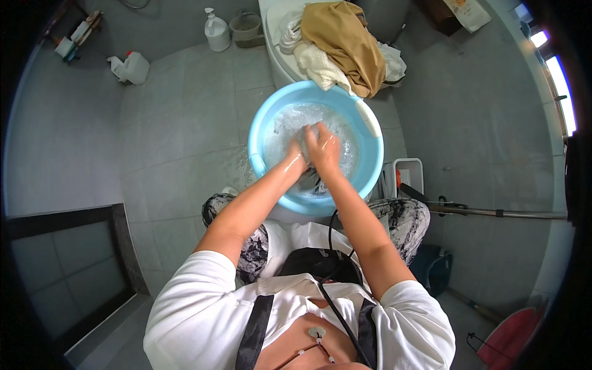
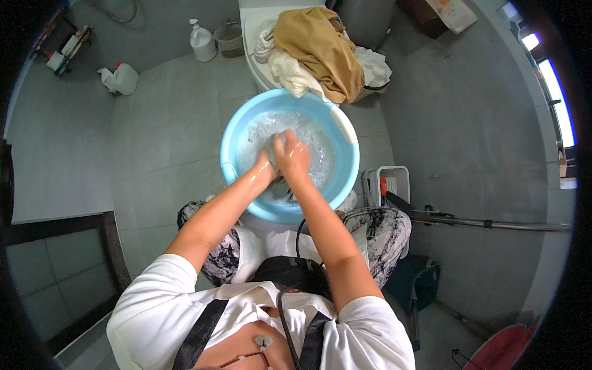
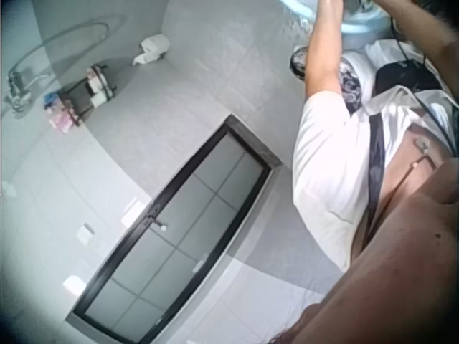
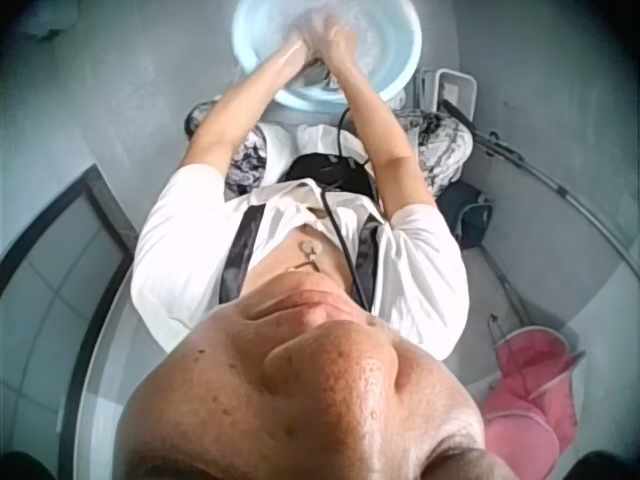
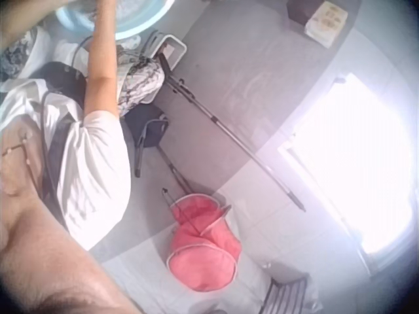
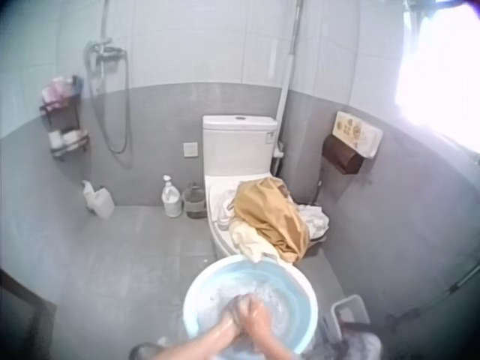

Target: The person washes several items of clothing in a basin of soapy water by hand. They pick up a white shirt and a grey shirt from the floor, place them into the water, and vigorously scrub and rub the fabric before lifting the wet items to show them.

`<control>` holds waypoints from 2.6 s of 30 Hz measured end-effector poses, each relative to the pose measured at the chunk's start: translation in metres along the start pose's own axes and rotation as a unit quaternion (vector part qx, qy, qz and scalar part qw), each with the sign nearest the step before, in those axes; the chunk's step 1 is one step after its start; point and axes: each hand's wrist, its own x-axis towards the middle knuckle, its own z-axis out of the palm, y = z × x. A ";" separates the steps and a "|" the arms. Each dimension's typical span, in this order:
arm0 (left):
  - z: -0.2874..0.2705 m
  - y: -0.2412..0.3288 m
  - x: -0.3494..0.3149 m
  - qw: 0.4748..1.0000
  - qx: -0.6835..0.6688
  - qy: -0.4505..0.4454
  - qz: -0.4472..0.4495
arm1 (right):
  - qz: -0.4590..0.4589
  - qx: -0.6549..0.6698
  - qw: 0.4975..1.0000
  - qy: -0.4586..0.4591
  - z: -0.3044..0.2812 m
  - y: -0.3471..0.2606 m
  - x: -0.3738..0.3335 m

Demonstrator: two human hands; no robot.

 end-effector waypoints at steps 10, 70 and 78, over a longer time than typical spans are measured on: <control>-0.014 0.020 0.029 0.940 0.231 0.005 0.250 | 0.138 0.187 0.972 -0.022 -0.036 0.084 0.026; -0.061 0.004 0.081 0.962 0.175 0.094 0.186 | -0.088 -0.368 0.855 -0.355 0.057 0.159 0.022; -0.020 -0.009 0.015 0.893 0.422 0.149 0.044 | -0.049 -0.320 0.921 -0.219 -0.024 0.074 0.019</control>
